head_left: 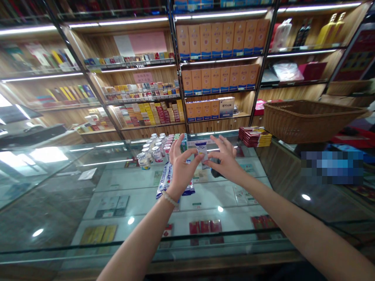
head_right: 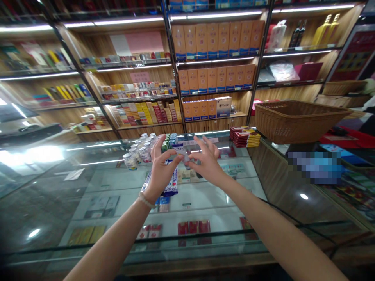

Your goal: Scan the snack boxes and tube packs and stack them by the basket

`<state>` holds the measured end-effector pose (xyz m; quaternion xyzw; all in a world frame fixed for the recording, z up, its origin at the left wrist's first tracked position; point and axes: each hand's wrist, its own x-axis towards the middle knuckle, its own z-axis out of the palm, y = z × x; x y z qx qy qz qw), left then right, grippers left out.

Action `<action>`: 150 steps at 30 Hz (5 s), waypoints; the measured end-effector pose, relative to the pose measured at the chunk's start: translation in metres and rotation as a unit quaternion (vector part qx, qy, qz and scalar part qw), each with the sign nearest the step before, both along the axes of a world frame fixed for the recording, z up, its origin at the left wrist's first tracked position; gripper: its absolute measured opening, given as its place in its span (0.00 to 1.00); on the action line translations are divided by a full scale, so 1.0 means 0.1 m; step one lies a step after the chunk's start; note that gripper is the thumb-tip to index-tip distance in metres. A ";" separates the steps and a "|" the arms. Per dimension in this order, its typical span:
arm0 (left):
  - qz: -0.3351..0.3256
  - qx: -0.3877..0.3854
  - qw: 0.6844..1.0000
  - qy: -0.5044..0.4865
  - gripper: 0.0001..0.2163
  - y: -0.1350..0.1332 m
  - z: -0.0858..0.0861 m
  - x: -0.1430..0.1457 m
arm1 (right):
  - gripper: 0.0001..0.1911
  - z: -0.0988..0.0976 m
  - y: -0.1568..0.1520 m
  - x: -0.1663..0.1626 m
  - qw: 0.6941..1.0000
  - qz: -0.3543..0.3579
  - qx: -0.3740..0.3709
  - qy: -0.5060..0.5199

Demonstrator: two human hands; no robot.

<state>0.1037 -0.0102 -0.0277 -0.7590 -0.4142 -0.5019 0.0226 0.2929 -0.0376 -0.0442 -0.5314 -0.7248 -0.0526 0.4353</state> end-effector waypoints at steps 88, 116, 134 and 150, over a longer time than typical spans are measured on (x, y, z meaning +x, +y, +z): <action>0.148 0.143 0.967 0.147 0.07 0.55 -0.17 -0.72 | 0.17 0.18 -0.52 0.39 0.913 0.118 -0.308 0.240; 0.140 0.129 0.970 0.149 0.07 0.56 -0.19 -0.71 | 0.21 0.16 -0.64 0.24 0.928 0.075 -0.317 0.184; 0.150 0.130 0.966 0.166 0.08 0.55 -0.18 -0.71 | 0.22 0.15 -0.64 0.26 0.945 0.052 -0.290 0.141; 0.134 0.125 0.971 0.156 0.06 0.56 -0.19 -0.69 | 0.21 0.17 -0.57 0.25 0.910 -0.097 -0.261 -0.308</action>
